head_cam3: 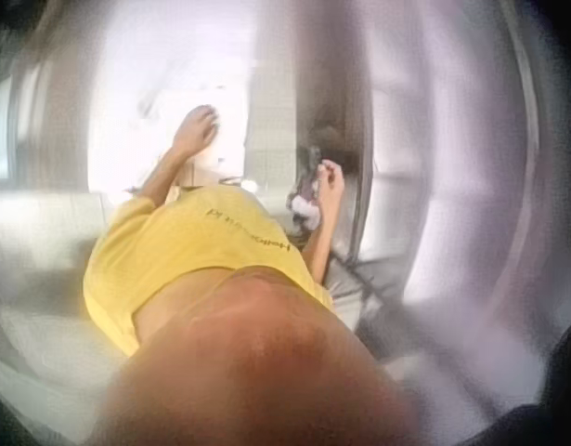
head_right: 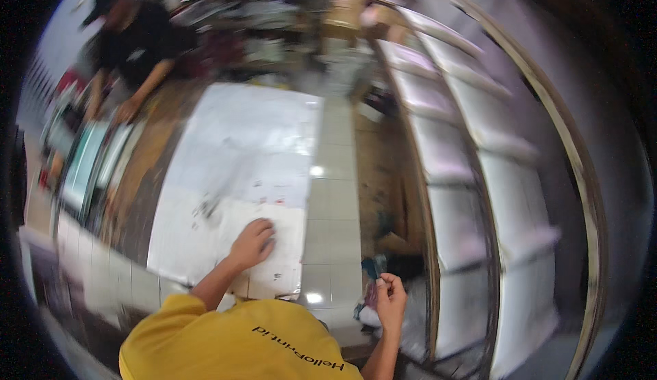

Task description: The person repeatedly picks up large white sheets from a table and places them onto a metal rack. The person handles the sheets one at a time, stacking them in a neat pile on the rack.

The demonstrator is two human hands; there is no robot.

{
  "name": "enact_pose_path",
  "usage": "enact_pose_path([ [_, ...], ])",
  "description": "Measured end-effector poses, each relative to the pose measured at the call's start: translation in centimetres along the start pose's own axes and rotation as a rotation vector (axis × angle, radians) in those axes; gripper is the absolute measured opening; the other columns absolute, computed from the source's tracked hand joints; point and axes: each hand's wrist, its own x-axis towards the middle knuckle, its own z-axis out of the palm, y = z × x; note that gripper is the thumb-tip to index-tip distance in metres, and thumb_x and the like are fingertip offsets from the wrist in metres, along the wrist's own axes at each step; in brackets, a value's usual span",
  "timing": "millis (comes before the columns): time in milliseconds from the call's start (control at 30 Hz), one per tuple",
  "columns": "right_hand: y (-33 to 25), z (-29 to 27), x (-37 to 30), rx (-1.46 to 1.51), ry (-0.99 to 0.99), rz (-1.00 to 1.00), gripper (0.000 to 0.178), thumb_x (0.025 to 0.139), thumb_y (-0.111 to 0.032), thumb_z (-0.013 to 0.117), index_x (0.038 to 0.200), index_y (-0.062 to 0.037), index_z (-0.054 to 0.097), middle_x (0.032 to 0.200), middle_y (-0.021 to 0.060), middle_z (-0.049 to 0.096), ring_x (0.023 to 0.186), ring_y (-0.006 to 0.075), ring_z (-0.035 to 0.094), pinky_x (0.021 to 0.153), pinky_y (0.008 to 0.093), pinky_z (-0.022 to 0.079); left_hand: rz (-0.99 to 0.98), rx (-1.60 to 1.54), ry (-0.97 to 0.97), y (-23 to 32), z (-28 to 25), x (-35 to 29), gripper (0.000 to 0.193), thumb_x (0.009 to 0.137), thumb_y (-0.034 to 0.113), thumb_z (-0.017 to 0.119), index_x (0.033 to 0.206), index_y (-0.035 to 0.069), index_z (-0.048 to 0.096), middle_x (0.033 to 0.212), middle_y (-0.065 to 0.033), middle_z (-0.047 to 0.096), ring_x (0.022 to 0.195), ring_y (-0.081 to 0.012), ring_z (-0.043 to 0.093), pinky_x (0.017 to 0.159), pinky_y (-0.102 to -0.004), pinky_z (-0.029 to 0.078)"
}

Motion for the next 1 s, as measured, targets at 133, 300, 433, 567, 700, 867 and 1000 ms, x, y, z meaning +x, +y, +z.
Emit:
enact_pose_path([
  [133, -2.0, 6.5, 5.4, -0.087, -0.328, -0.107, 0.017, 0.092, -0.011, 0.065, 0.104, -0.0002, 0.063, 0.072, -0.0037, 0.052, 0.066, 0.0049, 0.046, 0.06, 0.0217, 0.04, -0.038, -0.016, 0.119, -0.6, 0.2, -0.6, 0.018, 0.081, 0.006, 0.067, 0.097, 0.001, 0.061, 0.11, -0.0165, 0.06, 0.11, -0.0352, 0.056, 0.096, -0.0419, 0.047],
  [300, -4.6, 13.7, 5.9, -0.229, -0.73, -0.18, 0.02, 0.092, -0.014, 0.063, 0.109, -0.0027, 0.063, 0.073, 0.0047, 0.062, 0.062, 0.0109, 0.059, 0.058, 0.0275, 0.049, -0.28, -0.147, 0.346, -0.6, -0.8, -1.0, 0.013, 0.084, 0.003, 0.063, 0.096, 0.002, 0.063, 0.107, -0.0128, 0.061, 0.101, -0.0314, 0.06, 0.086, -0.0393, 0.05],
  [433, -3.4, 17.8, 4.9, -0.236, -1.006, -0.159, 0.027, 0.092, -0.017, 0.064, 0.115, -0.003, 0.061, 0.079, 0.0079, 0.066, 0.067, 0.0136, 0.063, 0.062, 0.0292, 0.051, -0.536, -0.284, 0.52, -0.9, -1.6, -1.9, 0.013, 0.086, 0.002, 0.061, 0.099, 0.001, 0.063, 0.105, -0.0126, 0.062, 0.096, -0.0299, 0.062, 0.08, -0.0358, 0.052],
  [567, -2.6, 19.7, 4.1, -0.406, -1.159, -0.266, 0.035, 0.091, -0.025, 0.065, 0.119, -0.0036, 0.061, 0.087, 0.0151, 0.069, 0.077, 0.0235, 0.068, 0.07, 0.0339, 0.053, -0.626, -0.207, 0.623, -1.9, -3.4, -4.1, 0.011, 0.088, 0.005, 0.06, 0.098, 0.0, 0.062, 0.102, -0.014, 0.062, 0.091, -0.0292, 0.062, 0.076, -0.0344, 0.051],
  [700, -2.9, 20.3, 4.6, -0.47, -1.243, -0.236, 0.037, 0.092, -0.027, 0.064, 0.12, -0.0038, 0.06, 0.091, 0.0186, 0.07, 0.08, 0.0262, 0.069, 0.073, 0.0347, 0.053, -0.748, -0.114, 0.637, -2.4, -6.9, -6.1, 0.012, 0.087, 0.003, 0.059, 0.097, -0.001, 0.064, 0.104, -0.0142, 0.062, 0.093, -0.026, 0.063, 0.077, -0.0321, 0.052],
  [867, -3.8, 21.2, 5.8, -0.461, -1.308, -0.119, 0.029, 0.094, -0.024, 0.061, 0.114, -0.0027, 0.061, 0.083, 0.0139, 0.07, 0.072, 0.0169, 0.068, 0.067, 0.03, 0.052, -0.921, -0.149, 0.585, -2.4, -10.2, -7.2, 0.012, 0.089, 0.007, 0.06, 0.098, -0.001, 0.064, 0.097, -0.0131, 0.064, 0.087, -0.0232, 0.063, 0.075, -0.0318, 0.051],
  [1000, -3.2, 21.6, 6.1, -0.447, -1.319, -0.12, 0.028, 0.094, -0.025, 0.061, 0.11, -0.0021, 0.061, 0.08, 0.0133, 0.07, 0.072, 0.0172, 0.069, 0.066, 0.0309, 0.052, -0.913, -0.15, 0.569, -2.5, -11.9, -6.8, 0.017, 0.089, 0.012, 0.06, 0.098, -0.002, 0.064, 0.097, -0.015, 0.063, 0.087, -0.0263, 0.064, 0.074, -0.0345, 0.052],
])
